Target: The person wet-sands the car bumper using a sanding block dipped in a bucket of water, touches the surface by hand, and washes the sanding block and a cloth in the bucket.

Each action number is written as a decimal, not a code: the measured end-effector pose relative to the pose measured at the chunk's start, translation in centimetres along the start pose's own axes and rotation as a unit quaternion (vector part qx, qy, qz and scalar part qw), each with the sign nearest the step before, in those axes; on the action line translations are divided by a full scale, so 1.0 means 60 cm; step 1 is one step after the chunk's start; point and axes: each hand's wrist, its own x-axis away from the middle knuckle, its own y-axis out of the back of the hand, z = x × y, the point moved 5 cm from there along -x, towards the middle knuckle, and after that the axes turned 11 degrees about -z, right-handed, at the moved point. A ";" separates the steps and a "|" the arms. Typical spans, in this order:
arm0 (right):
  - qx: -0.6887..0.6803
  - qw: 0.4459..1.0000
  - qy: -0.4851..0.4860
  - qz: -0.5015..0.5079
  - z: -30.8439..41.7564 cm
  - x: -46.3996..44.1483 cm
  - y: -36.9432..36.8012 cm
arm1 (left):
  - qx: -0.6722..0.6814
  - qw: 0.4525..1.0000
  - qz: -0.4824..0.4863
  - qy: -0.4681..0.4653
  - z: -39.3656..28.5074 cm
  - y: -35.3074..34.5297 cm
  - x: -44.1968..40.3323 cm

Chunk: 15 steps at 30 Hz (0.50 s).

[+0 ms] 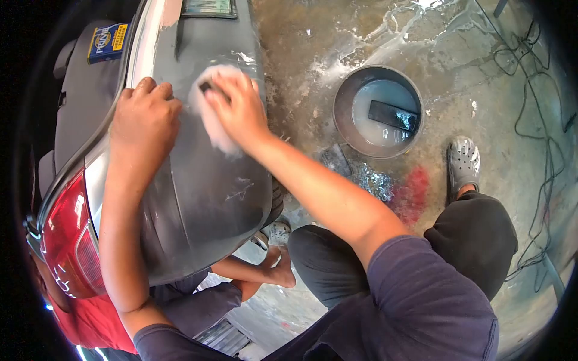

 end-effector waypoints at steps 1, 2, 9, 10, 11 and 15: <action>-0.001 0.999 -0.035 0.017 -0.008 -0.037 -0.015 | -0.011 1.000 -0.006 0.003 0.005 0.000 -0.003; 0.005 0.999 -0.047 0.013 -0.003 -0.046 -0.018 | -0.022 1.000 -0.011 0.005 0.010 0.001 -0.005; -0.015 0.999 -0.020 0.030 0.049 0.109 0.046 | -0.036 0.999 -0.014 0.019 0.035 -0.002 -0.005; -0.010 1.000 0.000 0.019 0.040 0.088 0.033 | -0.038 0.999 -0.012 0.014 0.037 -0.001 -0.006; -0.002 1.000 0.017 0.009 0.024 0.050 0.015 | -0.036 0.999 -0.008 0.009 0.033 -0.002 -0.004; 0.022 0.999 -0.028 -0.018 -0.006 -0.058 -0.029 | -0.032 0.999 -0.008 0.016 0.030 -0.003 -0.005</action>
